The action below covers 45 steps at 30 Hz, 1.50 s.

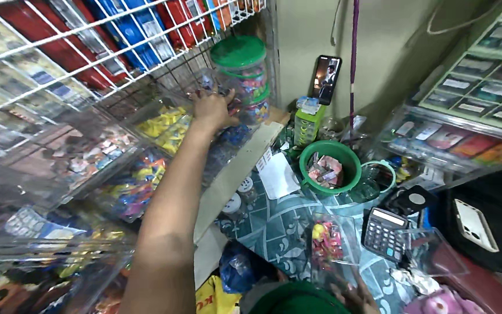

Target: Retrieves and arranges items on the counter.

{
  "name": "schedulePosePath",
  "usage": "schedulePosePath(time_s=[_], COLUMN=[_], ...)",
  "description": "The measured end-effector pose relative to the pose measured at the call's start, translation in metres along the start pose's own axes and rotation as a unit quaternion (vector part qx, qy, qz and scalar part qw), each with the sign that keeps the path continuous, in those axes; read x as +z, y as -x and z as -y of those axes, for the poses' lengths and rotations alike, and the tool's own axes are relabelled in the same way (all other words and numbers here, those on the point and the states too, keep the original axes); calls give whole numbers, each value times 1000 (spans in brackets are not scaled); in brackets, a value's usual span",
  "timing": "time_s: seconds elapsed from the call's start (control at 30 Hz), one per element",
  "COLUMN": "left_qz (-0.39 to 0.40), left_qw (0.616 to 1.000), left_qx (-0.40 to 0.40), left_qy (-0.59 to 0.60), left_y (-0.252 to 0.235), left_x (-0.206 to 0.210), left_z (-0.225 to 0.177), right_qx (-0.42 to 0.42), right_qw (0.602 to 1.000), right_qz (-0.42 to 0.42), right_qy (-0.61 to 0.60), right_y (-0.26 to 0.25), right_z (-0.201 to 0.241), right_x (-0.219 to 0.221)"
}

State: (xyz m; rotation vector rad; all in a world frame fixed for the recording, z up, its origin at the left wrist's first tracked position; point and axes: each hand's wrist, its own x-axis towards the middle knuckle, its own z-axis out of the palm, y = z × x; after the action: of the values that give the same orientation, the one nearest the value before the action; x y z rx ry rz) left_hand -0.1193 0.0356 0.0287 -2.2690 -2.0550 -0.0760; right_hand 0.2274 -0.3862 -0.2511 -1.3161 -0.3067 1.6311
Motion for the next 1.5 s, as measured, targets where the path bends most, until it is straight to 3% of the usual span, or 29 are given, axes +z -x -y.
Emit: schedulePosePath(time_s=[0.2,0.27,0.37,0.43,0.5,0.57,0.67,0.87,0.97,1.1,1.17,1.3,1.5], left_qz=[-15,-80,-203,-152,-16,120,236,296,307,348,346,306,119], left_qw=[1000,996,967,956,936,905,871,829,834,825,823,823,836], left_qx=[-7,20,151,222,238,198,116,90,114,139,145,132,102], left_qy=[-9,-19,14,119,258,357,416,467,444,423,427,461,525], left_y=[2,14,54,106,165,210,257,294,282,265,264,268,284], left_x=[3,11,38,78,124,158,206,244,237,228,227,233,238], left_z=[-4,-15,-55,-94,-126,-145,-161,-175,-176,-173,-172,-165,-153], right_qx=[-14,-20,-23,-16,-11,-15,-22,6,-84,-139,-144,-270,-328], right_qw=[1000,999,999,1000,991,959,899,790,736,703,691,621,662], right_qz=[-15,-26,-18,1,15,24,-6,-236,-360,-384,-379,-404,-441], right_qy=[-7,-4,-12,19,129,281,437,566,567,582,599,615,510], right_y=[-2,-4,-12,-12,-10,-7,4,20,15,-24,-47,-55,7], right_z=[-7,-10,-15,-11,-5,6,27,56,74,91,83,80,126], right_x=[-1,-1,-1,1,-2,-11,-25,-67,-84,-109,-120,-130,-91])
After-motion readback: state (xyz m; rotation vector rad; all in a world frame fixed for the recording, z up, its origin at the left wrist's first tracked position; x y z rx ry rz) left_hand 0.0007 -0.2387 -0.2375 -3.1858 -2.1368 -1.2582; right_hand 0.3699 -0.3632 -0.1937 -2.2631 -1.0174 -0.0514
